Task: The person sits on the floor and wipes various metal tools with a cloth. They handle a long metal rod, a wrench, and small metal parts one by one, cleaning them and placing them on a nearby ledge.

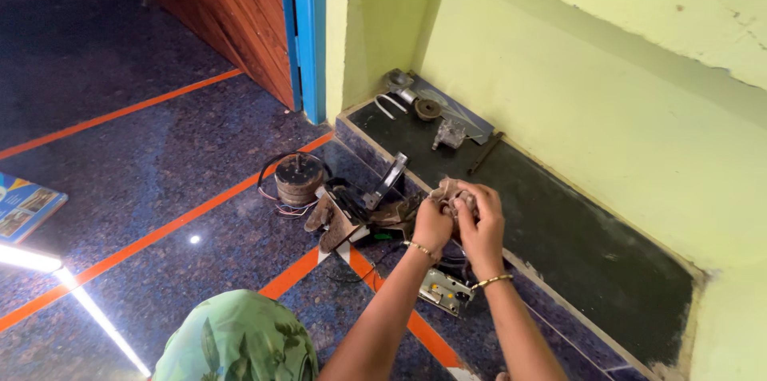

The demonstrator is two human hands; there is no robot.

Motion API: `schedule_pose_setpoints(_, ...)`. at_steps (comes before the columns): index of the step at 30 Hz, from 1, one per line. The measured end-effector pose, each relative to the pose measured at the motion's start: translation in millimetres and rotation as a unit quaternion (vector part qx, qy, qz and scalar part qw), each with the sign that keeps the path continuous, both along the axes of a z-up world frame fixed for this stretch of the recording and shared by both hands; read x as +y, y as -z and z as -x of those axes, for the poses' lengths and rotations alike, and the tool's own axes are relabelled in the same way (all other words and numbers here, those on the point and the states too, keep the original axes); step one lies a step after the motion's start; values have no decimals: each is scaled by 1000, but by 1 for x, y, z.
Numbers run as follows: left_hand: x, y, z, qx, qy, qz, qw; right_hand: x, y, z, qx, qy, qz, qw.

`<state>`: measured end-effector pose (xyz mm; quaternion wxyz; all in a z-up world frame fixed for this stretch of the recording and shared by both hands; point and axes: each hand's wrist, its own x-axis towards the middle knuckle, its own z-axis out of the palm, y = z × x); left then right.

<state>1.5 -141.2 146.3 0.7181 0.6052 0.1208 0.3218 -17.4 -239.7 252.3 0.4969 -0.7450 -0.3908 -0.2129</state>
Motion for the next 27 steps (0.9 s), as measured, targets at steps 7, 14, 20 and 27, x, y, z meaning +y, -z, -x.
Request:
schedule_pose_setpoints(7,-4,-43,40,35,44,92,994,-39,49,-48,-21,171,46,984)
schedule_pose_setpoints(14,25,-47,43,24,-83,18,996,-71,34,-73,262,120,109,951)
schedule_pose_setpoints(20,9,-61,55,38,67,-20,997,-69,-15,-62,235,-41,122,963)
schedule_pose_setpoints(27,-2,-85,66,11,181,48,982,-70,-27,-52,391,-251,24,885)
